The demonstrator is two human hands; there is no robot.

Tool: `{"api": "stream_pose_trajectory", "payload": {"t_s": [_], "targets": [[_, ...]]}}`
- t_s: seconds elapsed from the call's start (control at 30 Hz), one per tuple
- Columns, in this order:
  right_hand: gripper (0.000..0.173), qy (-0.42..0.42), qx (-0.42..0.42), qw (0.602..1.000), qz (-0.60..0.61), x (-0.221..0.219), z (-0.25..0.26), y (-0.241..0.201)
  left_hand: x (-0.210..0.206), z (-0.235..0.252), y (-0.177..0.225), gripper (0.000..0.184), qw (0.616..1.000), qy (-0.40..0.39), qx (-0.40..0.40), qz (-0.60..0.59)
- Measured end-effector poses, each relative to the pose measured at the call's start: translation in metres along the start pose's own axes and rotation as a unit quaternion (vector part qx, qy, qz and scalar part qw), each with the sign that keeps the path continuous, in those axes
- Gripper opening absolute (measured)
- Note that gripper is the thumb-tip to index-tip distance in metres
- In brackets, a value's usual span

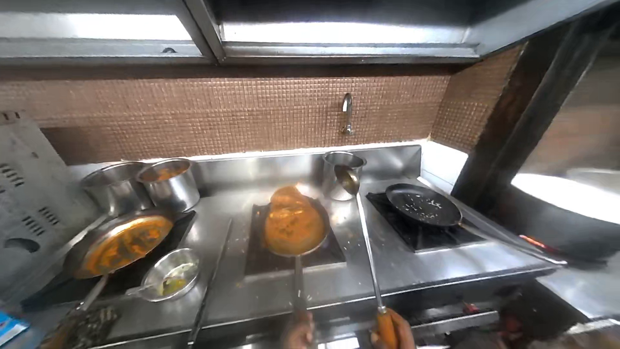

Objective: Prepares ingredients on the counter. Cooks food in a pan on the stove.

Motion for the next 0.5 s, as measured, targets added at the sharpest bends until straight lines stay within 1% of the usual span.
{"api": "stream_pose_trajectory", "payload": {"t_s": [0.07,0.13,0.23,0.27,0.37,0.4,0.5], "targets": [[0.067,0.013,-0.010,1.000,0.017,-0.004,0.002,-0.014,-0.009,0.011,0.029,0.011,0.999,0.013,0.037,-0.013],[0.067,0.030,-0.014,0.999,0.043,-0.010,0.003,-0.023,-0.029,0.006,0.047,0.008,0.996,0.039,0.075,-0.028],[0.066,0.044,0.007,0.998,0.049,-0.011,0.009,-0.029,-0.049,-0.019,0.047,0.007,0.992,0.065,0.108,-0.022],[0.066,0.044,0.011,0.998,0.048,-0.010,0.011,-0.030,-0.049,-0.015,0.047,0.008,0.992,0.067,0.108,-0.022],[0.065,0.040,-0.004,0.997,0.060,-0.012,0.009,-0.022,-0.037,0.020,0.039,0.006,0.993,0.054,0.087,-0.055],[0.065,0.037,-0.013,0.997,0.066,-0.015,0.003,-0.019,-0.035,0.018,0.033,0.007,0.992,0.058,0.087,-0.067],[0.065,0.037,-0.035,0.997,0.058,-0.009,-0.005,-0.015,-0.059,-0.021,0.036,0.010,0.990,0.078,0.102,-0.058]]}}
Point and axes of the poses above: each hand's wrist, its own z-axis towards the middle knuckle, its own x-axis out of the back of the hand, y = z × x, the point moved 4 cm from there along z, towards the middle knuckle, and after that the axes turned 11 degrees about z, right-handed, at the moved point
